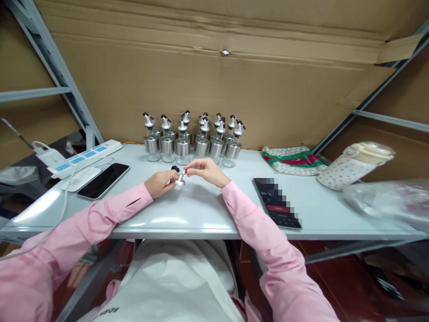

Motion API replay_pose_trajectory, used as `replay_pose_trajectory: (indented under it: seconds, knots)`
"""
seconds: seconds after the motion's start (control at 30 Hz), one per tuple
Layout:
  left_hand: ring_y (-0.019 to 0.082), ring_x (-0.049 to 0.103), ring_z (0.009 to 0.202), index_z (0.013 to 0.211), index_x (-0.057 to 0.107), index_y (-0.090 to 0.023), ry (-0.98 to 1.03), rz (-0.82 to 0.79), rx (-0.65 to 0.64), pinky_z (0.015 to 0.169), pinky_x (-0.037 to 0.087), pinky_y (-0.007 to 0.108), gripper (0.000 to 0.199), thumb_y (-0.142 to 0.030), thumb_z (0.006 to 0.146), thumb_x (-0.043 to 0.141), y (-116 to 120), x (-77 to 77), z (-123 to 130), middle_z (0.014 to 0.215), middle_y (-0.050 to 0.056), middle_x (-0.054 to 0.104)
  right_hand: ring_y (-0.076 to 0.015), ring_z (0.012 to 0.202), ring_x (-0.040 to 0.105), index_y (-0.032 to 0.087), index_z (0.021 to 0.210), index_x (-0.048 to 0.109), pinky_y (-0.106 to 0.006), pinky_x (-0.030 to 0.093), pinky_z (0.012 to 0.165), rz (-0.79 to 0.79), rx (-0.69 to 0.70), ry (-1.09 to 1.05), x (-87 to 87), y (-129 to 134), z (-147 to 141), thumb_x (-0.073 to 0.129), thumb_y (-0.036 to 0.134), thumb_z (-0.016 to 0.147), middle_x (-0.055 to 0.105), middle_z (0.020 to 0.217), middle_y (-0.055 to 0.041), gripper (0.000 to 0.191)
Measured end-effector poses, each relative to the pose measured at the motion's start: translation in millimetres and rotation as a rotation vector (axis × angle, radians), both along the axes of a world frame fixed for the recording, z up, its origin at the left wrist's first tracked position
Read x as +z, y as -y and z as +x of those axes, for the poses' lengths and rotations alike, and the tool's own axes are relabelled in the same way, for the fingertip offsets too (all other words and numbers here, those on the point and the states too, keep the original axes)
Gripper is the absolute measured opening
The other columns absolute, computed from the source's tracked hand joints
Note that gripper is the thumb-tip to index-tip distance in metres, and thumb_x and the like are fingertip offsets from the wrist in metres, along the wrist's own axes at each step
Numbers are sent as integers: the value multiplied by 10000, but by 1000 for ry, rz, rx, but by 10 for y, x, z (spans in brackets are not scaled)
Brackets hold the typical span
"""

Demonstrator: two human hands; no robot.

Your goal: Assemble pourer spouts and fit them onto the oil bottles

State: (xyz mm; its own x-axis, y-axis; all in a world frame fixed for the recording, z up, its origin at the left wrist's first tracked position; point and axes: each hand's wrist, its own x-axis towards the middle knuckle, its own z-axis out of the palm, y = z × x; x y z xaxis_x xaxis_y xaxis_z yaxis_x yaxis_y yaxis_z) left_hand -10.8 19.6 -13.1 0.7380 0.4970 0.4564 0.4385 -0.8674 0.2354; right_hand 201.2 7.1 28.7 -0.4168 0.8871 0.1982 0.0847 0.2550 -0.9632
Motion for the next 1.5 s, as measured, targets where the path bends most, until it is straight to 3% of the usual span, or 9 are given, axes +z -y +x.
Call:
replay_pose_trajectory:
  seconds: [0.3, 0.6, 0.9, 1.27, 1.5]
  knots:
    - [124, 564, 675, 867, 535, -174, 13, -48, 29, 684, 424, 221, 135, -160, 820, 409, 14, 16, 3, 790, 18, 616, -117, 654, 609, 157, 746, 698, -294, 473, 723, -53, -10, -44, -46, -15, -1, 774, 301, 567, 674, 663, -4, 243]
    - [80, 526, 533, 794, 585, -161, 203, -337, 5, 599, 410, 179, 175, -144, 809, 411, 45, 81, 10, 564, -50, 562, -103, 652, 624, 149, 694, 633, -262, 473, 696, -180, 145, -93, -128, -27, -30, 798, 222, 532, 680, 684, 7, 243]
    - [58, 531, 508, 811, 585, -145, 402, -488, -66, 571, 427, 184, 162, -236, 838, 454, 39, 87, 43, 760, 9, 666, -82, 611, 599, 158, 740, 655, -228, 459, 643, -142, 106, -199, -105, -47, -22, 779, 269, 587, 664, 640, 17, 226]
    - [51, 532, 510, 819, 610, -144, 339, -457, -74, 568, 415, 162, 175, -211, 831, 449, 47, 81, 32, 707, -11, 660, -77, 580, 584, 149, 697, 648, -220, 445, 614, -137, 88, -254, -116, -36, -47, 797, 285, 564, 651, 600, 20, 242]
    - [49, 522, 517, 734, 638, -139, 304, -466, -137, 577, 413, 145, 207, -125, 769, 435, 13, 68, 13, 629, -25, 620, -79, 577, 605, 138, 672, 637, -206, 448, 604, -215, 180, -228, -172, -65, 2, 810, 229, 541, 670, 603, 4, 235]
